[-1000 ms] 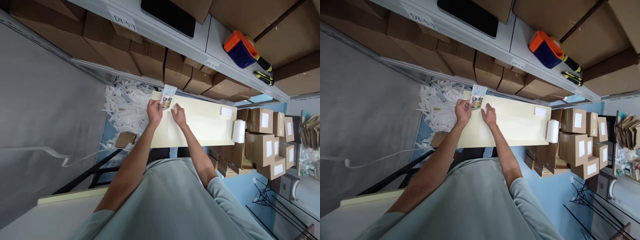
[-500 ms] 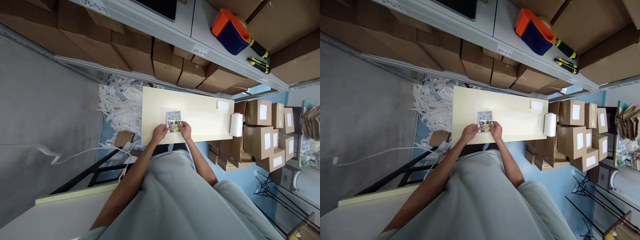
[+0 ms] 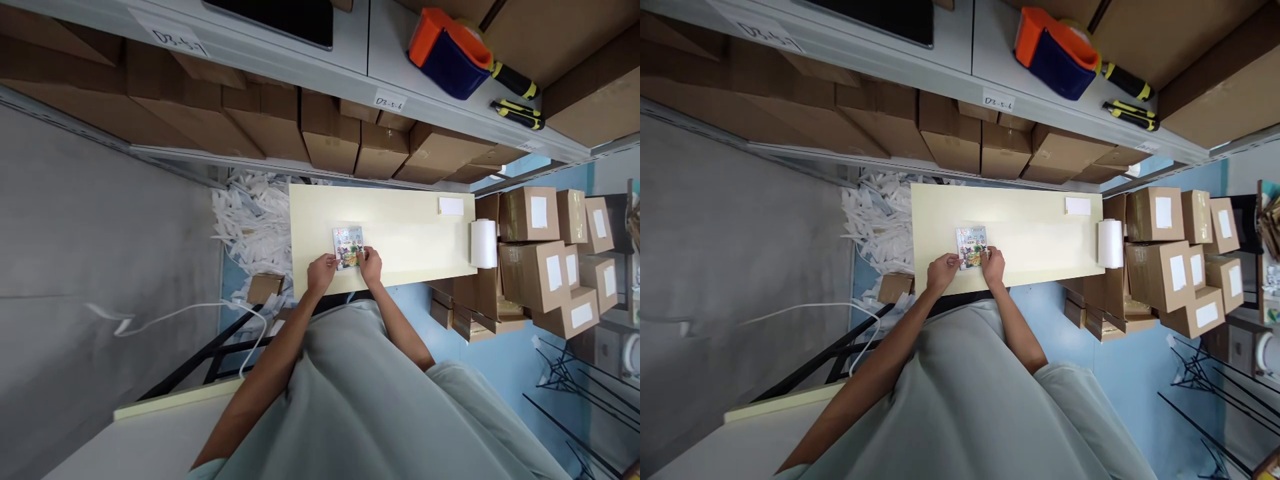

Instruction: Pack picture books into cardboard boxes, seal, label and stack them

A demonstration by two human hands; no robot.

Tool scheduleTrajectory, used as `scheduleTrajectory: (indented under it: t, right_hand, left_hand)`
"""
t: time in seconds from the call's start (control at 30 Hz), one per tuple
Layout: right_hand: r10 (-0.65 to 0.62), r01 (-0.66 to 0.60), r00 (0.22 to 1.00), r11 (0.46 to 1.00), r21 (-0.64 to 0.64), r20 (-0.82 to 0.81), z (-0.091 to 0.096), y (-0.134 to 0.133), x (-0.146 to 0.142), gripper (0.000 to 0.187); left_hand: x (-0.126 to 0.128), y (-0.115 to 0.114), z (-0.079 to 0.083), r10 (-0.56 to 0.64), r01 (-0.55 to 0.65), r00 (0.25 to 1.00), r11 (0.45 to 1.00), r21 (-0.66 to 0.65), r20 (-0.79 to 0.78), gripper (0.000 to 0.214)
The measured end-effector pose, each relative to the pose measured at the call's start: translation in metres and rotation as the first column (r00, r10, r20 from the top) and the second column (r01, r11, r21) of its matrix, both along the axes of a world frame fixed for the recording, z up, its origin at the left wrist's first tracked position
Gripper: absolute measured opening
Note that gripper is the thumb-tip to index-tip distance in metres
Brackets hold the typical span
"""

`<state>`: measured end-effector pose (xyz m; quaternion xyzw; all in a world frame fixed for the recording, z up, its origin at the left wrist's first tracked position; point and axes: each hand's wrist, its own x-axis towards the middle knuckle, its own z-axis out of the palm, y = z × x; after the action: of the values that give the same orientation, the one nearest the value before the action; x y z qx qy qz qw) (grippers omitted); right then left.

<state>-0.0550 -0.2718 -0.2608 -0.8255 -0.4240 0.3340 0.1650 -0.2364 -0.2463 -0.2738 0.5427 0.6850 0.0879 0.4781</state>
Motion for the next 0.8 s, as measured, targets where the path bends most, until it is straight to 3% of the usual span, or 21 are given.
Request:
scheduleTrajectory:
  t: [0.1, 0.2, 0.3, 0.47, 0.6, 0.7, 0.8]
  right_hand:
    - [0.076, -0.083, 0.992, 0.994, 0.076, 0.101, 0.008, -0.007, -0.009, 0.036]
    - [0.209, -0.213, 0.974, 0.976, 0.042, 0.094, 0.016, -0.015, -0.021, 0.040]
    - [0.284, -0.280, 0.954, 0.958, -0.053, 0.096, 0.020, -0.019, -0.034, 0.046]
    - [0.287, -0.279, 0.955, 0.955, -0.097, 0.080, 0.022, -0.016, -0.042, 0.051]
    - [0.281, -0.282, 0.959, 0.958, -0.050, -0.024, 0.022, -0.013, -0.029, 0.070]
    - [0.299, -0.306, 0.940, 0.952, -0.019, -0.163, 0.023, -0.017, -0.006, 0.084]
    - [0.336, -0.342, 0.906, 0.940, 0.023, -0.258, 0.027, -0.022, 0.021, 0.069]
  left_hand:
    - [-0.004, 0.003, 0.001, 0.005, -0.001, 0.997, 0.999, 0.048, -0.075, 0.028]
    - [-0.005, 0.009, 0.002, 0.035, -0.018, 0.988, 0.994, 0.110, -0.152, 0.037]
    - [-0.004, 0.016, 0.003, -0.003, 0.017, 0.989, 0.995, 0.096, -0.148, 0.025]
    - [-0.004, 0.021, 0.011, -0.054, 0.066, 0.992, 0.993, 0.096, -0.117, 0.016]
    - [0.002, 0.021, 0.026, -0.089, 0.089, 0.996, 0.992, 0.093, -0.004, 0.013]
    - [0.022, 0.022, 0.041, -0.170, 0.159, 0.981, 0.980, 0.115, 0.091, 0.011]
    - [0.055, 0.023, 0.053, -0.269, 0.251, 0.956, 0.956, 0.150, 0.115, 0.013]
